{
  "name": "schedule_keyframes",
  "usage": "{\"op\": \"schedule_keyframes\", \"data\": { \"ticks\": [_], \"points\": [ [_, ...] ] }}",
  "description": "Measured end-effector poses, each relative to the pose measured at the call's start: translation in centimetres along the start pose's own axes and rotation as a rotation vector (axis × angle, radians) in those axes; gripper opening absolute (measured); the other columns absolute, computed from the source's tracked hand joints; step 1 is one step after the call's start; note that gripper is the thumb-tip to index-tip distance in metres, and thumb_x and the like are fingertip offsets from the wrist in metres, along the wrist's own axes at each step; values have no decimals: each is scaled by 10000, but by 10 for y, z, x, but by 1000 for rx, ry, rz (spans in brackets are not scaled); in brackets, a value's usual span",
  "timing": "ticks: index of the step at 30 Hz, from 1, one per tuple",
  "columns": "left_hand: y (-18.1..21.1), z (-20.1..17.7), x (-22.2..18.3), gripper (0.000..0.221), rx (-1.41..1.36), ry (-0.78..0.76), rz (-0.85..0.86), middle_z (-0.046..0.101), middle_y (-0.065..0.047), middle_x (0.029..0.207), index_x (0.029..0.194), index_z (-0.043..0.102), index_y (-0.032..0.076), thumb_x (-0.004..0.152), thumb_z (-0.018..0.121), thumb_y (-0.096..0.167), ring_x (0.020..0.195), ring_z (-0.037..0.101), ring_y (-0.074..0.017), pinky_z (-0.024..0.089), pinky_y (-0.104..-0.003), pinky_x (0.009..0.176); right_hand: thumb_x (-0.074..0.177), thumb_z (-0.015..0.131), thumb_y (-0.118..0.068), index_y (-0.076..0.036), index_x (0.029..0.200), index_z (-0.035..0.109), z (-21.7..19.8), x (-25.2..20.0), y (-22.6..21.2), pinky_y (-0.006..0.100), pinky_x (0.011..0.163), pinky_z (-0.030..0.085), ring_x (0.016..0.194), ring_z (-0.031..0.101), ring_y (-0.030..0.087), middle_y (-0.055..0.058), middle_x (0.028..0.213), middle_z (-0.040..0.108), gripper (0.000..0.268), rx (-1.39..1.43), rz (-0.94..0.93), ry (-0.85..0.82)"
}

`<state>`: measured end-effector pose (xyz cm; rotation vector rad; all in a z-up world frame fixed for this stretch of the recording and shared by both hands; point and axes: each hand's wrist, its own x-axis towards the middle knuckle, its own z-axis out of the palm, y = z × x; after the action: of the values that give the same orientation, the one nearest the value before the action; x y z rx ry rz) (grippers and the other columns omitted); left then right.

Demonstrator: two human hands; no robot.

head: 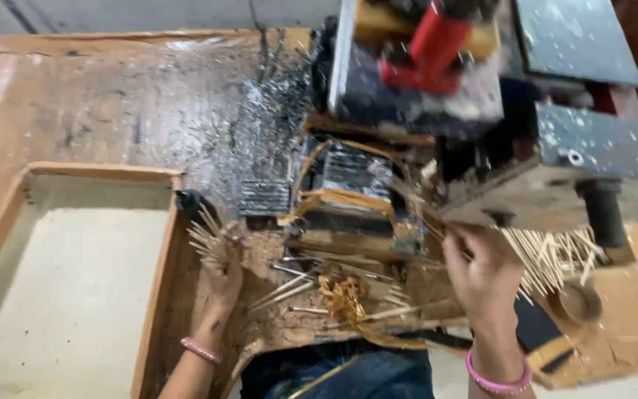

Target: Operating a machine to apply coating to incense sticks (agarbatti).

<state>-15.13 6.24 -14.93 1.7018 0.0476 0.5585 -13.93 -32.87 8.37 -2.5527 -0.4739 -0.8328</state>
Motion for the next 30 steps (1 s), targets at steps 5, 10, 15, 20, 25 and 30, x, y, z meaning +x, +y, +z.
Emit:
{"op": "schedule_keyframes", "data": {
  "ticks": [5,10,15,20,25,30],
  "points": [
    [35,-12,-16,173,-272,-40,-232,670,-34,869,1066,640,18,1112,593,178,638,515,-51,403,-186,521,935,754,-119,-39,1100,737,-4,-79,113,381,742,556,840,707,297,152,962,730,183,-372,326,29],
    [106,54,7,211,-347,-406,87,762,-70,891,1042,722,24,947,663,204,689,684,-95,550,-249,532,902,764,-248,-21,1222,712,1,-56,30,284,569,544,670,670,174,106,876,742,395,326,531,-104],
    [159,66,36,163,-41,-642,480,764,-66,887,1029,729,12,916,744,128,774,723,-96,587,-282,631,908,729,-203,-30,1133,726,20,-21,-16,219,568,589,667,703,76,50,812,765,284,1096,411,-323],
    [135,26,101,198,-336,-678,-204,668,-36,638,863,729,29,988,598,107,465,536,-53,369,-214,381,909,675,-6,-46,1107,752,21,36,-43,289,790,600,918,715,173,81,1012,762,217,607,-51,-218],
    [122,67,151,289,-453,-352,-175,521,27,577,718,579,72,995,609,148,440,441,-51,337,-224,378,841,635,63,-51,1172,734,47,79,-55,409,960,579,1086,684,252,84,1157,739,364,-94,-364,-114],
    [127,99,156,246,-593,-174,-439,521,24,597,689,539,95,928,595,106,475,457,-60,345,-221,421,941,600,58,1,1280,657,55,67,-50,393,953,587,1087,643,321,170,1273,655,348,-136,-81,-292]
  ]
}}
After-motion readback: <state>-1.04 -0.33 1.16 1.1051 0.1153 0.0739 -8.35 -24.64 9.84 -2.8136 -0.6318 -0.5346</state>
